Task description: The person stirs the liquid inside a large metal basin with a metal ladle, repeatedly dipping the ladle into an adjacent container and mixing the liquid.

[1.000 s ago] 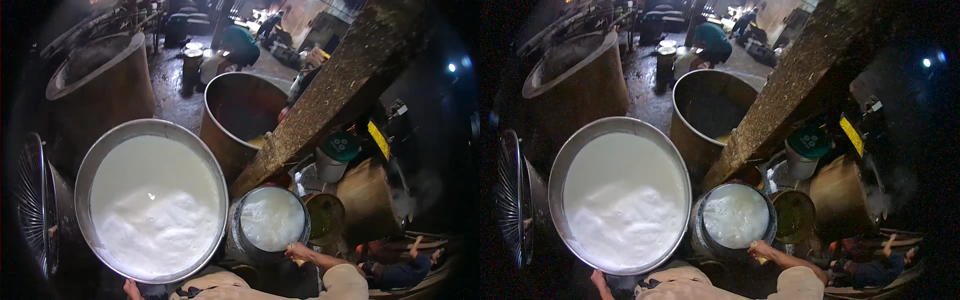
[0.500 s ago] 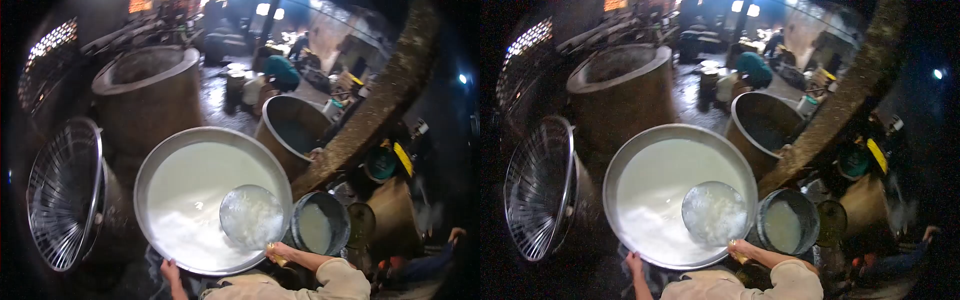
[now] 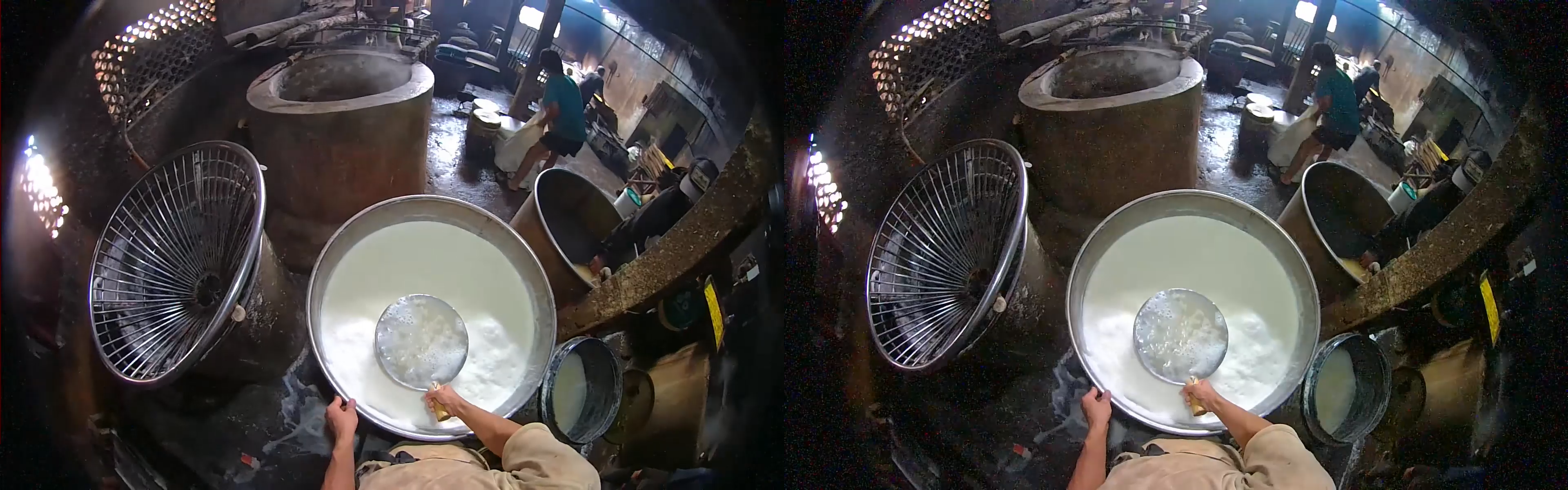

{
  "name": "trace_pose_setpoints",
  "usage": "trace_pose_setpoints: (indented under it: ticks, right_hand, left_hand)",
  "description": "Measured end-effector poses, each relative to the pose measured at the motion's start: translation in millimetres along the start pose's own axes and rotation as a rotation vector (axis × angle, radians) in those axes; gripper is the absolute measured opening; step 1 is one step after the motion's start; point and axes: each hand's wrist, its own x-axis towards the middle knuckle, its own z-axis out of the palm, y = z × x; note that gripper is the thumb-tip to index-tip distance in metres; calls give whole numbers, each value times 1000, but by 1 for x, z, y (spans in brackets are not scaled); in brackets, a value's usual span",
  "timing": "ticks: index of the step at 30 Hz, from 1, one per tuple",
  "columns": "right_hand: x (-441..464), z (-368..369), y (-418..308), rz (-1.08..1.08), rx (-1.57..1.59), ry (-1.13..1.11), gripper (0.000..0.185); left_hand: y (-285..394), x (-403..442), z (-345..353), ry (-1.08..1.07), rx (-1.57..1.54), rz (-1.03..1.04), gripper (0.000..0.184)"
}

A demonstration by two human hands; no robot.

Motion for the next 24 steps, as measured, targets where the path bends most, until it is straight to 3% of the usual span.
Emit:
trace_pose_setpoints:
  ticks: [2,6,9,10,11,12,13,14,15,16,18,20,22,24]
  right_hand:
    - [15,-14,9,-8,-14,41,7]
    - [9,-51,5,-48,-88,169,10]
    - [-7,-86,-9,-119,-261,367,15]
    - [-17,-98,-16,-143,-397,555,21]
    - [-27,-110,-24,-156,-533,743,28]
    - [-40,-122,-32,-162,-500,766,28]
    - [-53,-135,-38,-260,-526,931,35]
    - [-67,-150,-42,-355,-552,1097,43]
    - [-82,-169,-41,-457,-585,1193,48]
    - [-100,-189,-39,-555,-619,1290,53]
    - [-180,-198,-55,-695,-383,1380,46]
    - [-224,-245,-33,-521,-335,1415,37]
    - [-249,-308,11,-494,-344,1510,35]
    - [-293,-356,40,-448,-544,1464,42]
  left_hand:
    - [28,-11,-13,-6,-31,42,21]
    - [13,-2,-1,38,-142,28,19]
    - [29,-7,-9,2,-95,58,16]
    - [26,-4,-5,-11,-259,110,14]
    - [21,-3,-8,-71,-68,43,26]
    - [-35,30,13,52,-72,173,10]
    - [-46,36,17,-3,-253,199,9]
    - [-37,29,15,-27,-223,161,13]
    - [-12,11,3,-24,106,105,30]
    - [-15,1,4,-65,-187,196,31]
    - [29,-20,-4,7,143,156,30]
    - [30,-25,5,62,205,154,29]
    - [27,-31,11,134,266,145,29]
    - [25,-39,22,109,77,101,31]
